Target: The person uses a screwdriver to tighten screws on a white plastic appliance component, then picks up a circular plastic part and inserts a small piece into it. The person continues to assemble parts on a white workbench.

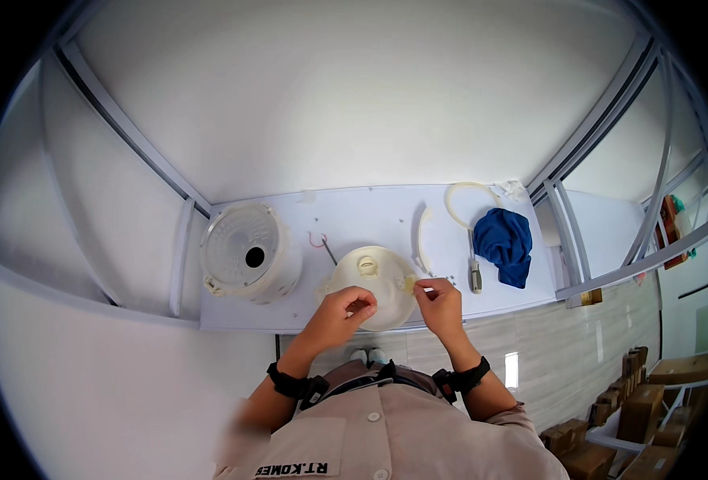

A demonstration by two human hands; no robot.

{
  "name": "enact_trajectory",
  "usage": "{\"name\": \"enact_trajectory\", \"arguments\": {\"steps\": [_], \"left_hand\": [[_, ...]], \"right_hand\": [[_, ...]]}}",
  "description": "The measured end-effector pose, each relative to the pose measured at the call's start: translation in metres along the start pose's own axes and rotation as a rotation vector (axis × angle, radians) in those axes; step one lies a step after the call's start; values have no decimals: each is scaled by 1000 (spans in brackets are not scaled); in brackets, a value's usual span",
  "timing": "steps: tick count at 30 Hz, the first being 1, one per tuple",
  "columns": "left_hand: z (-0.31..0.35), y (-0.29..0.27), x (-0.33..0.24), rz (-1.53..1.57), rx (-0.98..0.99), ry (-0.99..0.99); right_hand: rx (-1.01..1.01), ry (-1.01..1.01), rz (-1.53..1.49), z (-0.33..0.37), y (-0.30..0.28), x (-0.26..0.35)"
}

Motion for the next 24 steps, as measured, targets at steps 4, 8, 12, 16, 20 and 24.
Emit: {"name": "enact_trajectory", "arguments": {"steps": [4, 8, 12, 16, 20, 24], "left_hand": [[-1, -9, 12, -44, -118, 20], [0, -14, 24, -71, -162, 31], [-3, -13, 36, -46, -194, -72], [-6, -14, 50, 28, -234, -181], [-9, -14, 76, 81, -249, -223], [-5, -11, 70, 145, -248, -269]], "right_hand": [[-82, 45, 135, -5, -22, -50], [-61, 169, 179, -3, -33, -89], [-72, 203, 176, 2, -23, -120], [-55, 89, 360, 3, -17, -116], [-138, -10, 461, 6, -20, -81], [-134, -186, 402, 3, -19, -37]]}}
Point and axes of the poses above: each hand's wrist, its own z-axis away from the middle knuckle, its own y-axis out of the palm, x = y × z, the point moved 6 cm from there along -z, towards the middle knuckle, and after that the axes turned 12 degrees about -x, right-handed, at the moved point
